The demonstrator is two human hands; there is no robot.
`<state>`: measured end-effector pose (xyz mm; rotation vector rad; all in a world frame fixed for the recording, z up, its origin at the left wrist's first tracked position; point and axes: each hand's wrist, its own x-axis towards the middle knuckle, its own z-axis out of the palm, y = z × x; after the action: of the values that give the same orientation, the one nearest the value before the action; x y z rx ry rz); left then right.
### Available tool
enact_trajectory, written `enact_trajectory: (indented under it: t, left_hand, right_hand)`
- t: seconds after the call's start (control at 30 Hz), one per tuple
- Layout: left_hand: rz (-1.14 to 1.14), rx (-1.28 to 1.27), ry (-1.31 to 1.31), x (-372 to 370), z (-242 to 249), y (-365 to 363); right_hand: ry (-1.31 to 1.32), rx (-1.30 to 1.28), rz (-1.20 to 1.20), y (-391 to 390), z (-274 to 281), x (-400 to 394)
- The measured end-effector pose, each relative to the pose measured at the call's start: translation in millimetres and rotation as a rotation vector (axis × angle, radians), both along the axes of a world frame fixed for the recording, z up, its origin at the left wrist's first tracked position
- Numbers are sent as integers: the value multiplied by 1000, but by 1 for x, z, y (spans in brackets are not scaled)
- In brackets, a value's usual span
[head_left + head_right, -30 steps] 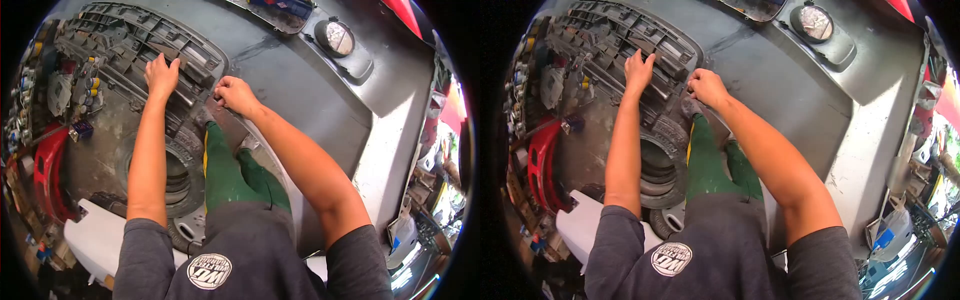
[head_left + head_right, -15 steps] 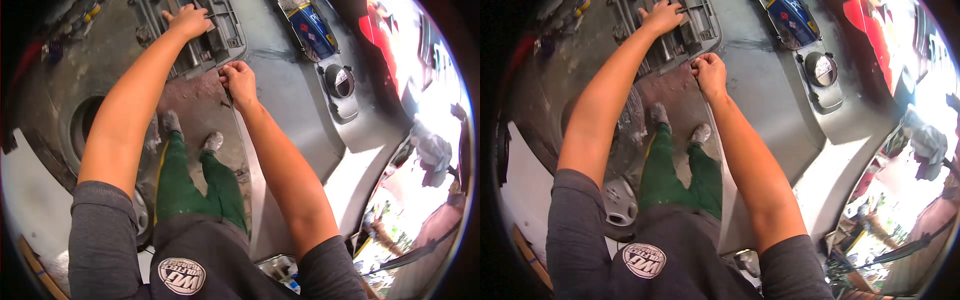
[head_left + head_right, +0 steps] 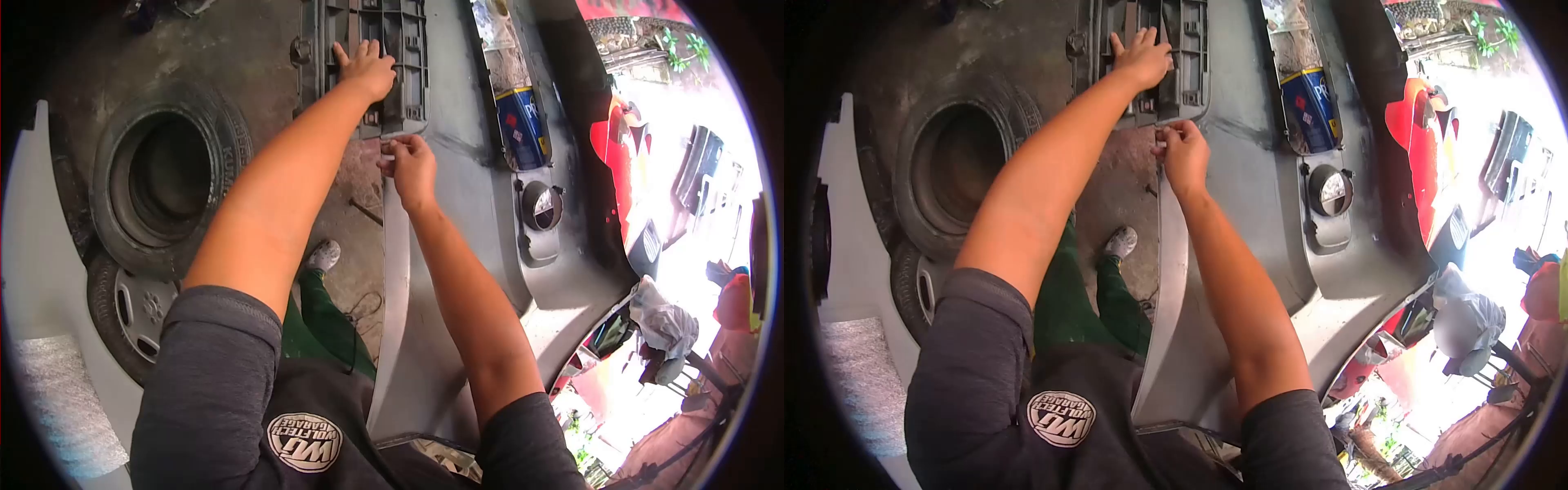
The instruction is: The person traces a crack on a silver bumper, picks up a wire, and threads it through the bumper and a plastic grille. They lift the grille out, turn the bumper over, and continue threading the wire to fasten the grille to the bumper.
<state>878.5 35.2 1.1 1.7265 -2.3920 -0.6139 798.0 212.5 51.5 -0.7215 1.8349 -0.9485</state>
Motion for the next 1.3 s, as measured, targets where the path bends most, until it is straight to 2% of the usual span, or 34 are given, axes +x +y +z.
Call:
enact_trajectory:
  t: [0.17, 0.27, 0.37, 0.53, 0.63, 0.67, 0.73, 0.77, 0.8, 0.87, 0.97, 1.0, 1.13, 1.23, 1.3]
  left_hand:
    - [-20, -45, 39, 6, 1, 7]
    - [-10, -29, 110, 8, 3, 6]
    - [9, 8, 156, 7, -1, 6]
    - [10, 131, 144, 6, 6, 3]
    - [28, 121, 268, 9, 6, 11]
    - [87, -142, 343, 10, 6, 29]
    - [125, -219, 741, 36, 41, 75]
    - [189, -304, 788, 45, 47, 106]
    - [235, -236, 775, 55, 47, 140]
    - [578, 253, 1024, 50, 9, 195]
    - [711, 799, 1410, 39, -15, 165]
    - [926, 986, 1592, 32, -16, 156]
    - [989, 862, 1772, 7, -34, 137]
    - [927, 965, 1845, 7, -44, 144]
    - [954, 943, 1765, 7, -39, 147]
  right_hand:
    - [603, 83, 304, -2, 6, -7]
    - [731, -89, 365, 0, -6, -13]
    - [647, -151, 307, 0, -16, -11]
    - [580, -91, 201, 0, -34, -4]
    - [557, -85, 197, 0, -34, -7]
    - [551, -88, 200, -2, -32, -7]
    - [559, -138, 199, 1, -32, -7]
    - [566, -169, 201, 1, -31, -8]
    - [563, -154, 197, -1, -30, -8]
    - [558, -118, 191, -2, -25, -8]
    - [406, -82, 131, -2, -23, -8]
    - [401, -90, 126, 1, -22, -8]
    - [408, -116, 131, 0, -17, -6]
    - [407, -136, 118, 1, -20, -8]
    - [396, -131, 112, 0, -23, -7]
